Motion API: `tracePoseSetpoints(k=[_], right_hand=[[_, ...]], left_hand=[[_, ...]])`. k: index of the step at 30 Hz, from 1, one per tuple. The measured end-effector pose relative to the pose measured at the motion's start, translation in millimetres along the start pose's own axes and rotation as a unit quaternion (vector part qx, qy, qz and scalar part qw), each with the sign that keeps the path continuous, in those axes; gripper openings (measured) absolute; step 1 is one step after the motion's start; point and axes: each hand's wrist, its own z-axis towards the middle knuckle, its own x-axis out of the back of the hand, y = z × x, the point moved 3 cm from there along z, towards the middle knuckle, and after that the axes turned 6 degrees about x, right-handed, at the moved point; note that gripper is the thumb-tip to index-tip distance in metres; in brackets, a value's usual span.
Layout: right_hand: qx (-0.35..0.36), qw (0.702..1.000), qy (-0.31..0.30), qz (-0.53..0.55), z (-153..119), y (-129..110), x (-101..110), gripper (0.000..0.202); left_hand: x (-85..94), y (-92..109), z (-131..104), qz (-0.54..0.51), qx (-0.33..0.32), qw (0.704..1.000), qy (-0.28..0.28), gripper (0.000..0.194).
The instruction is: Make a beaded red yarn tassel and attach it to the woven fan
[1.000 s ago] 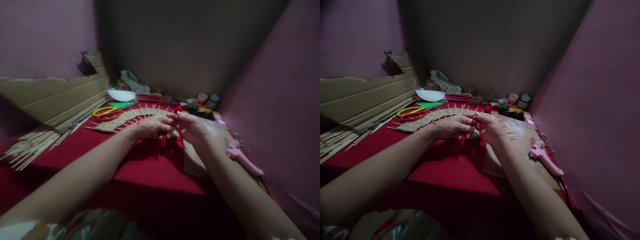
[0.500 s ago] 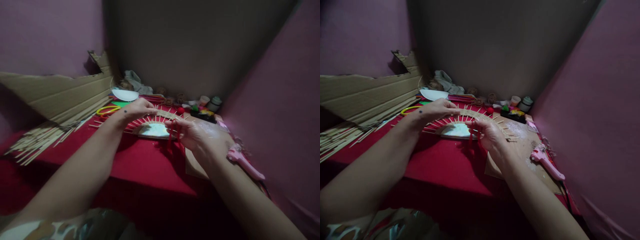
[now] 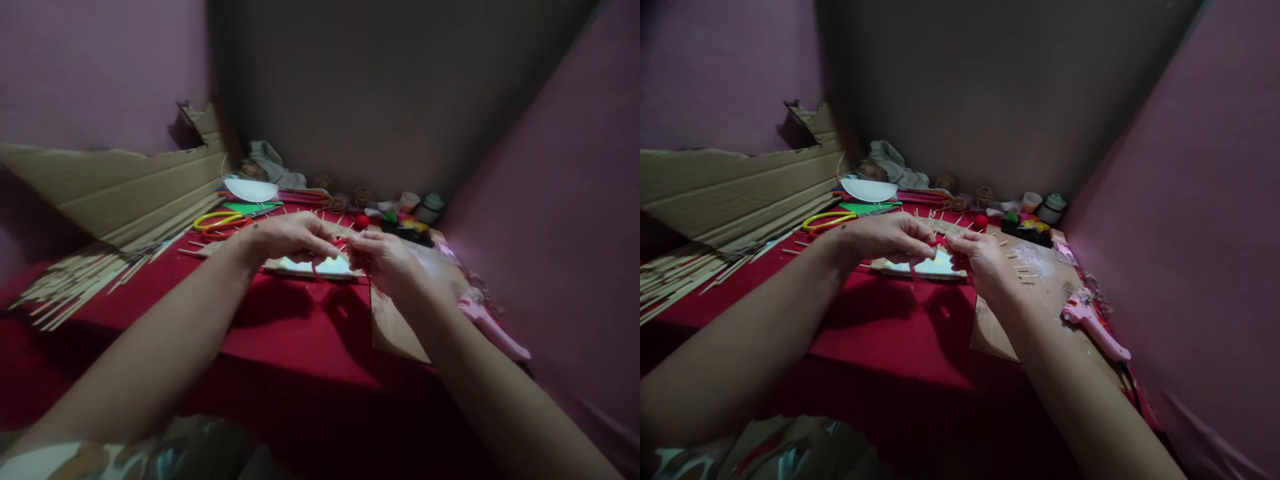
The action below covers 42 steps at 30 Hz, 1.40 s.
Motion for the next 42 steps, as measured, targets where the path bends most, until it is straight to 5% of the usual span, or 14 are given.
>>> tracePoseSetpoints(k=[2, 6, 16, 24, 31, 37, 42], right_hand=[[-0.010, 0.989, -0.008, -0.149, 6.7, 1.7, 0.9, 0.022], [0.016, 0.904, -0.022, -0.426, 28.5, 12.9, -0.5, 0.023], [0.168, 0.792, -0.014, -0.587, 25.5, 39.7, -8.9, 0.013], [0.223, 0.770, -0.037, -0.596, 21.4, 42.3, -4.8, 0.012], [0.239, 0.775, -0.042, -0.583, 23.1, 46.0, -0.7, 0.014], [0.252, 0.776, -0.038, -0.577, 24.4, 47.9, 1.9, 0.019], [0.347, 0.746, -0.068, -0.565, 19.1, 41.2, -9.8, 0.026]], left_hand=[[11.0, 0.0, -5.4, 0.074, 0.035, 0.996, 0.022, 0.021], [24.9, -11.7, -2.7, 0.211, 0.126, 0.967, 0.072, 0.012], [38.7, -27.8, 5.0, 0.318, 0.215, 0.916, 0.114, 0.010], [51.6, -29.5, -4.2, 0.312, 0.225, 0.916, 0.115, 0.051], [68.5, -44.2, -4.8, 0.284, 0.173, 0.932, 0.142, 0.038], [65.1, -48.5, -0.7, 0.269, 0.152, 0.941, 0.139, 0.019], [57.7, -44.9, 1.0, 0.261, 0.156, 0.942, 0.138, 0.022]])
